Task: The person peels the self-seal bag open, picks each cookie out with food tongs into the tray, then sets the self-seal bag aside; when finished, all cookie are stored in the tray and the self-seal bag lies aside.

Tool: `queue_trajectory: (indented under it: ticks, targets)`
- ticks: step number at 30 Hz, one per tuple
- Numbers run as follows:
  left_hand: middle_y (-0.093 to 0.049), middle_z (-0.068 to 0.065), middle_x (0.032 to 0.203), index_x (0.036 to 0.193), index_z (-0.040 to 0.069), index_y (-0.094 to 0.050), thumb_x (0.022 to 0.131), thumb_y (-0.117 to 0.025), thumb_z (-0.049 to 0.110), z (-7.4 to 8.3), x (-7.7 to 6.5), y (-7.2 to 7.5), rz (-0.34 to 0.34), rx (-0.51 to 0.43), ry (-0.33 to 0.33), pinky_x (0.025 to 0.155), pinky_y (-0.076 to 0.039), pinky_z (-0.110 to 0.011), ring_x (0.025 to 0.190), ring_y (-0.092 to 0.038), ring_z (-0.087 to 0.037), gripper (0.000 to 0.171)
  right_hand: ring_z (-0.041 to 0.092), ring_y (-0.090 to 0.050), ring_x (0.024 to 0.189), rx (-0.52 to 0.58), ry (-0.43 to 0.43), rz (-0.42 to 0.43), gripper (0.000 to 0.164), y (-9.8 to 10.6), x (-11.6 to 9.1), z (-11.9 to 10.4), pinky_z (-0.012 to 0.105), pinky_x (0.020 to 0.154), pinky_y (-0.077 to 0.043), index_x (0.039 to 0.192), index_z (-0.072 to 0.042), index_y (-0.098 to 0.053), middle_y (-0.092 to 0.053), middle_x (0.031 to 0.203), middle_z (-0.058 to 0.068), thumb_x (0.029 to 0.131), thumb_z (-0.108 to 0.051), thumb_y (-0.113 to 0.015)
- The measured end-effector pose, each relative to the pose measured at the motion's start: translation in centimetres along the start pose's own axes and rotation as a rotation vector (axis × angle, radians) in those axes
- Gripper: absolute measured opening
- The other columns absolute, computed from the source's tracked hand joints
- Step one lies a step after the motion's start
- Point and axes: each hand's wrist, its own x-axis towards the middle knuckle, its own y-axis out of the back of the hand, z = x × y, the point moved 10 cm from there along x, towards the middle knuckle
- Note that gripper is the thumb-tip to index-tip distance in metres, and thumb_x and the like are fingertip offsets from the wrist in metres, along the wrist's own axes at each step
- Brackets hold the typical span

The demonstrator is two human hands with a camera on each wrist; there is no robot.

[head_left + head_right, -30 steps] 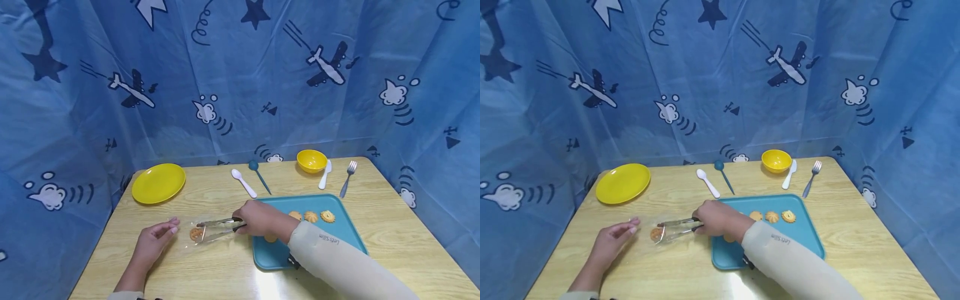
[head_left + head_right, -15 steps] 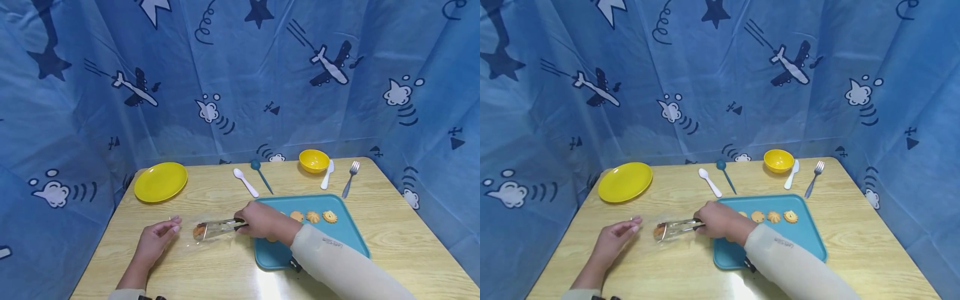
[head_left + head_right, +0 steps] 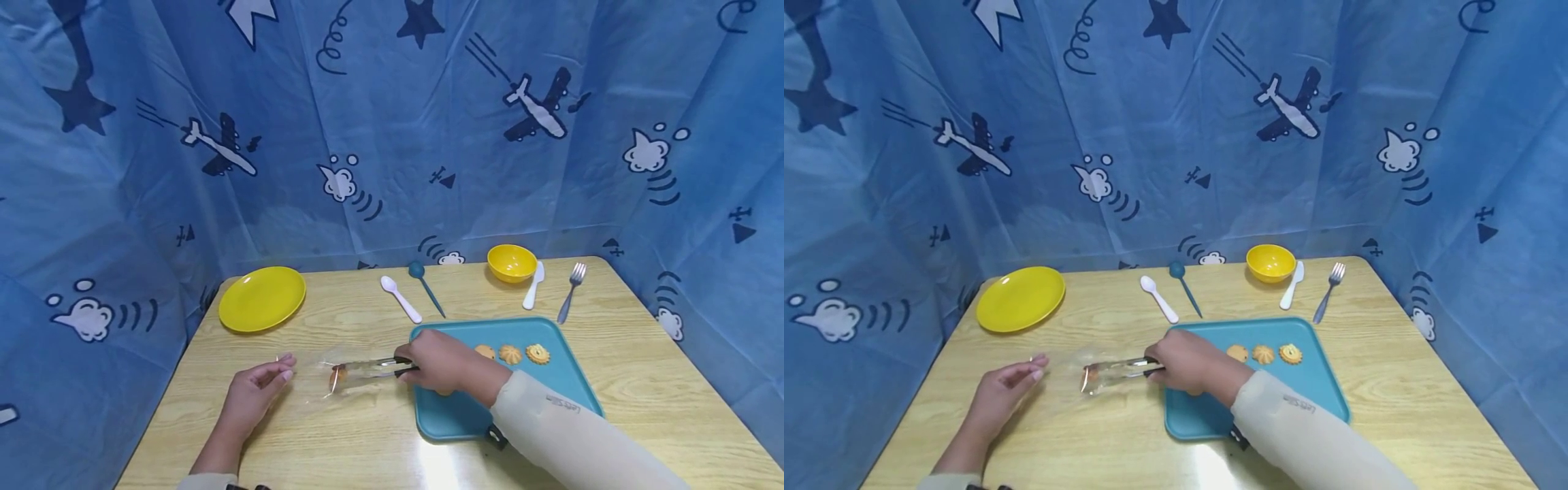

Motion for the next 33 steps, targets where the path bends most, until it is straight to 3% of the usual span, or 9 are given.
queue_trajectory:
  ticks: [7, 13, 19, 25, 33]
  targets:
    - [-0.07, 0.002, 0.132, 0.113, 0.011, -0.076, 0.094, -0.074, 0.037, 0.2, -0.1, 0.0, -0.007, -0.001, -0.007, 0.102, -0.041, -0.004, 0.133, -0.055, -0.001, 0.032, 0.005, -0.038, 0.052, 0.042, 0.007, 0.033, 0.018, 0.8, -0.4, -0.1, 0.021, 0.048, -0.033, 0.103, -0.019, -0.067, -0.04, 0.062, -0.01, 0.097, -0.036, -0.071]
    - [-0.07, 0.002, 0.133, 0.115, 0.01, -0.075, 0.094, -0.074, 0.036, 0.1, -0.1, -0.1, -0.015, -0.017, 0.001, 0.102, -0.041, -0.004, 0.13, -0.054, 0.005, 0.033, 0.004, -0.041, 0.051, 0.017, -0.032, -0.012, 0.037, -0.2, 0.0, 0.0, 0.022, 0.048, -0.038, 0.12, -0.015, -0.068, -0.045, 0.06, -0.011, 0.094, -0.041, -0.074]
    - [-0.07, 0.0, 0.132, 0.114, 0.009, -0.075, 0.095, -0.073, 0.036, 0.0, -0.1, 0.0, -0.006, -0.001, -0.007, 0.102, -0.041, -0.003, 0.125, -0.055, 0.011, 0.033, 0.006, -0.04, 0.053, -0.008, -0.079, -0.012, 0.032, -1.1, 1.7, -0.3, 0.025, 0.049, -0.034, 0.107, -0.017, -0.067, -0.04, 0.059, -0.01, 0.092, -0.044, -0.075]
    - [-0.07, -0.003, 0.132, 0.112, 0.007, -0.075, 0.095, -0.074, 0.031, 0.2, -0.2, -0.1, -0.004, -0.008, -0.029, 0.102, -0.042, -0.004, 0.123, -0.056, 0.012, 0.029, 0.006, -0.044, 0.055, -0.057, -0.081, -0.039, 0.033, -2.0, 3.5, -1.5, 0.026, 0.053, -0.039, 0.107, -0.018, -0.069, -0.049, 0.061, -0.01, 0.092, -0.047, -0.074]
    - [-0.071, 0.002, 0.132, 0.11, 0.013, -0.076, 0.094, -0.074, 0.037, 0.1, 0.0, 0.0, 0.0, 0.024, -0.009, 0.1, -0.041, -0.003, 0.125, -0.056, 0.01, 0.029, 0.006, -0.039, 0.053, -0.058, -0.063, -0.024, 0.023, -2.0, 3.6, -2.0, 0.024, 0.05, -0.036, 0.09, -0.023, -0.062, -0.042, 0.058, -0.01, 0.094, -0.043, -0.073]
